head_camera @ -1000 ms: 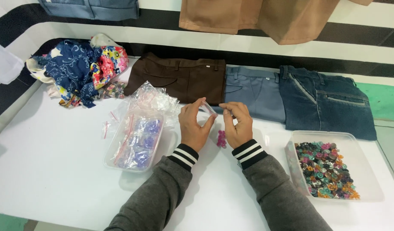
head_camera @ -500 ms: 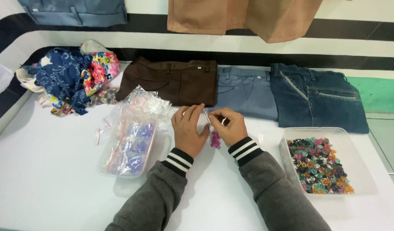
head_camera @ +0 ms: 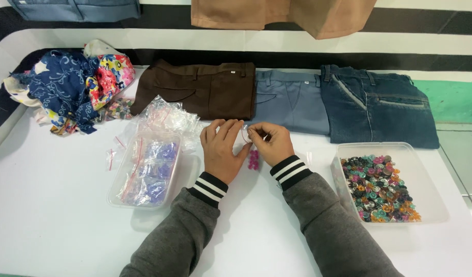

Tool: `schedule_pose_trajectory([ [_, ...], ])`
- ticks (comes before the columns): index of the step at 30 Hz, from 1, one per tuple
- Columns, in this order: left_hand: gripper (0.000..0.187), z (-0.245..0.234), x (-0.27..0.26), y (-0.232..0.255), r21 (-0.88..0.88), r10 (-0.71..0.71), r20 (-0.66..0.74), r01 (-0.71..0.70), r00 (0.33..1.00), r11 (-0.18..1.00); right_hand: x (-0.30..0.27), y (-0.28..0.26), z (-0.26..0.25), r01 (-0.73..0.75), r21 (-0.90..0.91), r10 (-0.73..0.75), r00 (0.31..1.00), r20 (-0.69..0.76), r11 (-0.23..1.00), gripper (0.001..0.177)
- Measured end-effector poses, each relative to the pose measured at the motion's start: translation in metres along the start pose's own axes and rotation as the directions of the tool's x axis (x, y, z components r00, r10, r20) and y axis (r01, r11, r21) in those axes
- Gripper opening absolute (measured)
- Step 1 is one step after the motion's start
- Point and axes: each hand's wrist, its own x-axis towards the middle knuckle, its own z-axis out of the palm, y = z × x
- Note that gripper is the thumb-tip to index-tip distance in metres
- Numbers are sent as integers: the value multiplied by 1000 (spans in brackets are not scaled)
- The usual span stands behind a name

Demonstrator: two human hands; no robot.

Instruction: Sorting small colorful buttons from a container and placing them into small plastic bags

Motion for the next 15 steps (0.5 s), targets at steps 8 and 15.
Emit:
schedule_pose_trajectory([
  [8, 42, -1, -1, -4, -15, 20, -27, -21, 999, 1000, -3, 5, -7, -50, -35, 50, 999, -6, 998, 14],
  [15, 34, 0, -2, -7, -48, -39, 2, 40, 999, 998, -6, 0, -19, -59, -216, 92, 985, 148, 975, 18],
])
